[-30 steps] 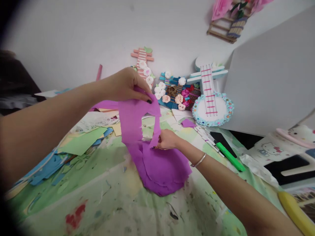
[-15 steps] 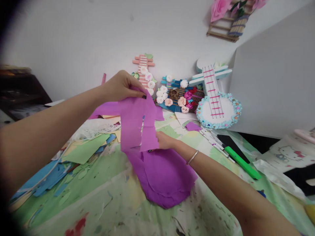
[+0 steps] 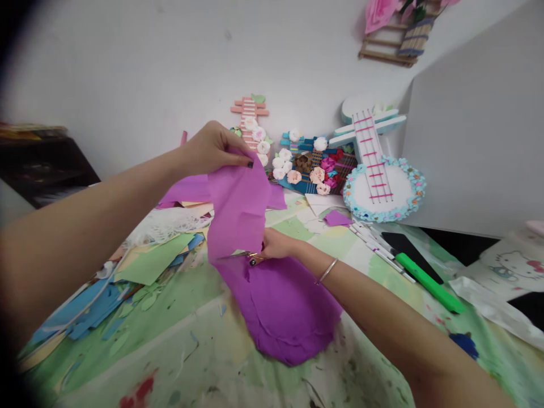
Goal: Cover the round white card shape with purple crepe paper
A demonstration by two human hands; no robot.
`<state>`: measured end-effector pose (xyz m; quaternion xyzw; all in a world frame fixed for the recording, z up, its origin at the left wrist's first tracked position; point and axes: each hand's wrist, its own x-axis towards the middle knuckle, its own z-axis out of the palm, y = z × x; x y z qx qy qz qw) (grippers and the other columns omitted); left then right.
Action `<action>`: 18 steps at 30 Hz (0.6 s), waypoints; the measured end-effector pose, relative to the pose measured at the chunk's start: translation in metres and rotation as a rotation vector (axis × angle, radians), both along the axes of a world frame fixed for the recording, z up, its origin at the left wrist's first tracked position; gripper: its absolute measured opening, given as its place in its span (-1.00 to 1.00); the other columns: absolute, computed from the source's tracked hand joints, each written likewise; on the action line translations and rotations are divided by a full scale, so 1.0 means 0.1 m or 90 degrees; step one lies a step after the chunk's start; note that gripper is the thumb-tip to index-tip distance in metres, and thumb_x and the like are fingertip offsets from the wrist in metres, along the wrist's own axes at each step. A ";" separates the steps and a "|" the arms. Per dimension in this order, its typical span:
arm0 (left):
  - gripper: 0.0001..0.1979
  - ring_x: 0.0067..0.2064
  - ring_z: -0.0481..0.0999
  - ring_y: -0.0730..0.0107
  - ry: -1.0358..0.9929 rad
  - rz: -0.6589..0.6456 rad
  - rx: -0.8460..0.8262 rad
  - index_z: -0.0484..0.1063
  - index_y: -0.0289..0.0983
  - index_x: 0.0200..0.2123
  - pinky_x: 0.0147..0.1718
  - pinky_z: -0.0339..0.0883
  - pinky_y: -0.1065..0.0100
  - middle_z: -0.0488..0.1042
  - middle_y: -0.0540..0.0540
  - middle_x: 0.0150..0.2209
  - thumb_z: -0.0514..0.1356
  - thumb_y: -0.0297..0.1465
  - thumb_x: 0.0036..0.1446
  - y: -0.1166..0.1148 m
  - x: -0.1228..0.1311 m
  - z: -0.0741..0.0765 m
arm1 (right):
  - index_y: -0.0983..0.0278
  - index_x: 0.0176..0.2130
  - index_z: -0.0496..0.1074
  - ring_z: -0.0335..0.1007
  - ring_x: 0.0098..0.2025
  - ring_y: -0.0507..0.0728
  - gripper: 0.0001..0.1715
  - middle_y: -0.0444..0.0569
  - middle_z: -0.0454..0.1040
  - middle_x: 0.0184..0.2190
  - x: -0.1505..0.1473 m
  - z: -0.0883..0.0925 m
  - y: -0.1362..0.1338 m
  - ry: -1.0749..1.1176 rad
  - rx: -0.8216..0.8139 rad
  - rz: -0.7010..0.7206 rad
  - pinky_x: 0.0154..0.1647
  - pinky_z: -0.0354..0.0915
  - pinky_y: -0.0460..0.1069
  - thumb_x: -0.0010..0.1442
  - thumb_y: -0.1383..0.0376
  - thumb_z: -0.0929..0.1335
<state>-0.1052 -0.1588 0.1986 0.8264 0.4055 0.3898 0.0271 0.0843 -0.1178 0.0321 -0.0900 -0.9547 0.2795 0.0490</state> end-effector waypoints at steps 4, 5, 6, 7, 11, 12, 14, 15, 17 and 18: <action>-0.88 -0.50 0.31 0.48 0.007 -0.005 0.011 0.58 -0.22 -0.44 -0.51 0.15 0.38 0.46 0.01 -0.55 0.29 -0.34 -0.10 0.01 -0.04 0.01 | 0.33 -0.19 0.41 0.28 -0.32 0.05 -0.71 -0.10 0.44 -0.34 -0.02 0.02 -0.03 -0.008 0.003 0.015 -0.26 0.19 -0.08 0.05 0.28 0.39; -0.88 -0.50 0.31 0.47 0.009 -0.004 0.011 0.57 -0.21 -0.44 -0.51 0.15 0.38 0.46 0.01 -0.55 0.29 -0.33 -0.10 0.01 -0.05 0.01 | 0.33 -0.22 0.42 0.27 -0.34 0.04 -0.75 -0.10 0.44 -0.36 -0.04 0.03 -0.04 -0.012 0.005 0.026 -0.29 0.18 -0.08 0.06 0.29 0.38; -0.88 -0.50 0.31 0.47 0.009 -0.002 0.010 0.57 -0.20 -0.44 -0.51 0.15 0.37 0.47 0.01 -0.55 0.29 -0.32 -0.10 0.02 -0.05 0.02 | 0.34 -0.25 0.42 0.26 -0.36 0.03 -0.78 -0.10 0.43 -0.38 -0.06 0.04 -0.06 -0.012 0.008 0.033 -0.32 0.18 -0.09 0.06 0.29 0.37; -0.88 -0.49 0.31 0.46 0.009 0.001 0.011 0.58 -0.20 -0.43 -0.50 0.15 0.37 0.47 0.01 -0.55 0.29 -0.33 -0.10 0.03 -0.05 0.02 | 0.34 -0.26 0.42 0.26 -0.38 0.02 -0.79 -0.10 0.43 -0.39 -0.09 0.04 -0.07 -0.012 0.008 0.034 -0.33 0.17 -0.10 0.06 0.28 0.38; -0.85 -0.50 0.29 0.48 0.021 0.008 -0.001 0.59 -0.22 -0.38 -0.50 0.12 0.37 0.49 0.00 -0.53 0.28 -0.35 -0.09 0.06 -0.04 0.04 | 0.33 -0.30 0.43 0.27 -0.43 0.00 -0.80 -0.15 0.42 -0.48 -0.20 0.03 -0.12 -0.034 -0.025 -0.019 -0.39 0.18 -0.12 0.02 0.30 0.41; -0.84 -0.50 0.29 0.48 0.028 0.011 -0.008 0.59 -0.23 -0.38 -0.50 0.11 0.37 0.49 0.00 -0.53 0.28 -0.35 -0.09 0.06 -0.05 0.05 | 0.33 -0.30 0.43 0.28 -0.43 -0.01 -0.81 -0.15 0.43 -0.47 -0.21 0.03 -0.13 -0.035 -0.028 -0.033 -0.38 0.18 -0.13 0.01 0.32 0.41; -0.81 -0.49 0.30 0.47 0.033 0.023 -0.023 0.59 -0.27 -0.36 -0.50 0.09 0.37 0.49 -0.02 -0.52 0.29 -0.33 -0.08 0.07 -0.08 0.06 | 0.32 -0.30 0.45 0.31 -0.40 -0.01 -0.83 -0.14 0.46 -0.43 -0.22 0.02 -0.13 -0.033 -0.020 -0.053 -0.36 0.19 -0.14 0.00 0.35 0.41; -0.80 -0.48 0.30 0.47 0.028 0.035 -0.031 0.59 -0.29 -0.35 -0.49 0.09 0.37 0.49 -0.03 -0.50 0.29 -0.33 -0.08 0.09 -0.12 0.06 | 0.31 -0.29 0.45 0.32 -0.40 -0.01 -0.82 -0.14 0.47 -0.43 -0.21 0.02 -0.13 -0.034 -0.013 -0.066 -0.37 0.19 -0.14 0.01 0.34 0.40; -0.77 -0.45 0.32 0.45 0.009 0.065 -0.054 0.59 -0.32 -0.33 -0.47 0.09 0.37 0.51 -0.04 -0.47 0.30 -0.31 -0.08 0.13 -0.26 0.04 | 0.31 -0.26 0.46 0.32 -0.44 0.00 -0.77 -0.16 0.46 -0.48 -0.17 0.04 -0.12 -0.045 0.004 -0.105 -0.43 0.17 -0.14 0.00 0.31 0.41; -0.76 -0.44 0.32 0.45 -0.004 0.083 -0.070 0.58 -0.32 -0.33 -0.46 0.09 0.36 0.51 -0.04 -0.45 0.31 -0.31 -0.09 0.16 -0.36 0.01 | 0.31 -0.25 0.46 0.32 -0.46 0.00 -0.75 -0.17 0.46 -0.51 -0.13 0.05 -0.11 -0.054 0.015 -0.129 -0.46 0.15 -0.14 -0.01 0.31 0.42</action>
